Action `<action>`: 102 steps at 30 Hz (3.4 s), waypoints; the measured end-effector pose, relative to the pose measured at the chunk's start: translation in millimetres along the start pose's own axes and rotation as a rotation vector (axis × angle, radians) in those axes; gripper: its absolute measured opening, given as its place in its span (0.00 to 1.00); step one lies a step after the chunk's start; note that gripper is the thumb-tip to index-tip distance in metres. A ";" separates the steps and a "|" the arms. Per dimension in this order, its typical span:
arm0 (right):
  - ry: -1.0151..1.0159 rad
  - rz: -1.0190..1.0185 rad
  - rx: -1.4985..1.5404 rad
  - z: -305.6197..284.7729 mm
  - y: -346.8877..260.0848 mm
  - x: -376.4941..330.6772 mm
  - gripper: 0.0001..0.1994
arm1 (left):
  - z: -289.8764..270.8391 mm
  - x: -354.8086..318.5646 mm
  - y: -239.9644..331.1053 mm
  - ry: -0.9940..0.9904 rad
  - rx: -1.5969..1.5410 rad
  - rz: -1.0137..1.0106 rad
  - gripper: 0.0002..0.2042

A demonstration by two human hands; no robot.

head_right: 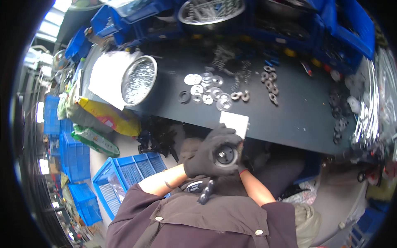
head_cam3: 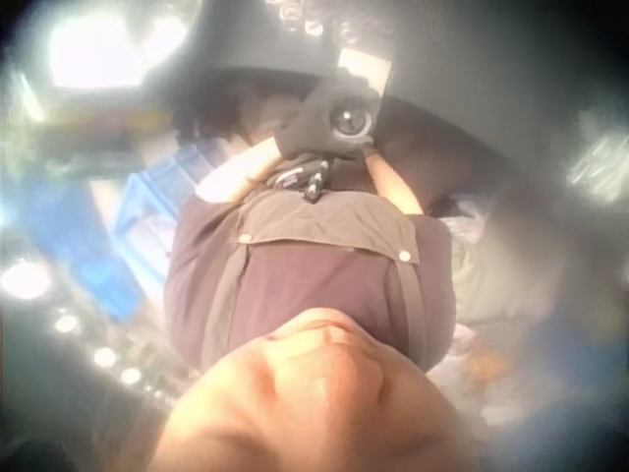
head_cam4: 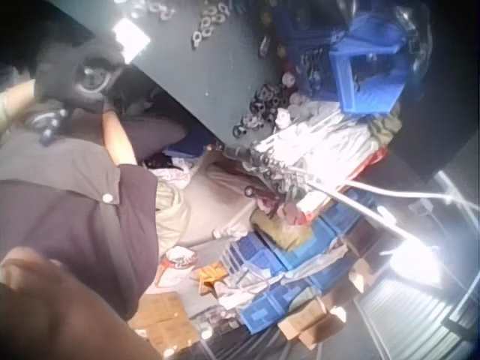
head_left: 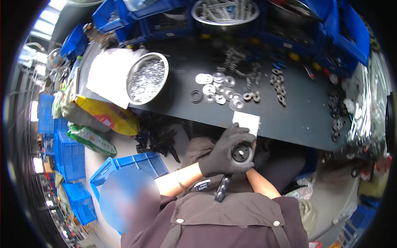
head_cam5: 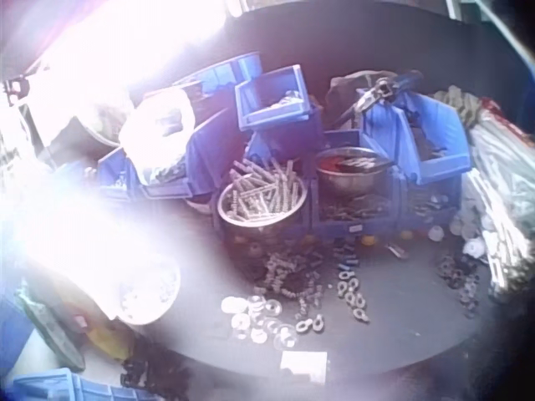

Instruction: The person assembles mechanical shock absorbers by inserting springs and washers into a cylinder, then securing them with fasteners using a pneumatic driver.

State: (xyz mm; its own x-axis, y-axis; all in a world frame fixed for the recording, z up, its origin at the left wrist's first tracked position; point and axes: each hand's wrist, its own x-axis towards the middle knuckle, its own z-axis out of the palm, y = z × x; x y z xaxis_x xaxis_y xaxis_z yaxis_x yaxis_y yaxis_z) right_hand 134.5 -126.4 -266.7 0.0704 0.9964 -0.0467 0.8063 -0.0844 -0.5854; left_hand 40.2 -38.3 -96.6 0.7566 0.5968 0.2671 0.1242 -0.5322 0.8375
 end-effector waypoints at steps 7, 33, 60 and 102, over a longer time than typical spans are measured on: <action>0.003 -0.336 0.016 -12.1 28.2 6.0 0.18 | -21.3 10.1 4.0 -0.155 -0.114 0.002 0.35; 0.556 0.107 0.690 -204.9 -41.7 -50.3 0.04 | -206.3 40.8 -44.3 0.616 0.769 0.103 0.07; 0.134 -0.382 0.417 -278.9 -109.0 8.2 0.13 | -63.7 -0.9 47.6 0.180 0.114 0.354 0.23; -0.398 -0.323 0.273 -314.1 -107.5 40.5 0.08 | -15.4 -6.3 20.5 0.062 -0.169 0.219 0.16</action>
State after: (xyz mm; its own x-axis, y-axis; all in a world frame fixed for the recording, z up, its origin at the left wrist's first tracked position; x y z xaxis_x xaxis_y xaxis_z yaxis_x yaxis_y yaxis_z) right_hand 235.1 -78.1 48.5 -0.4223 0.9008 -0.1008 0.5657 0.1750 -0.8058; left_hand 28.1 -43.7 -73.8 0.7120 0.5169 0.4752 -0.1511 -0.5482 0.8226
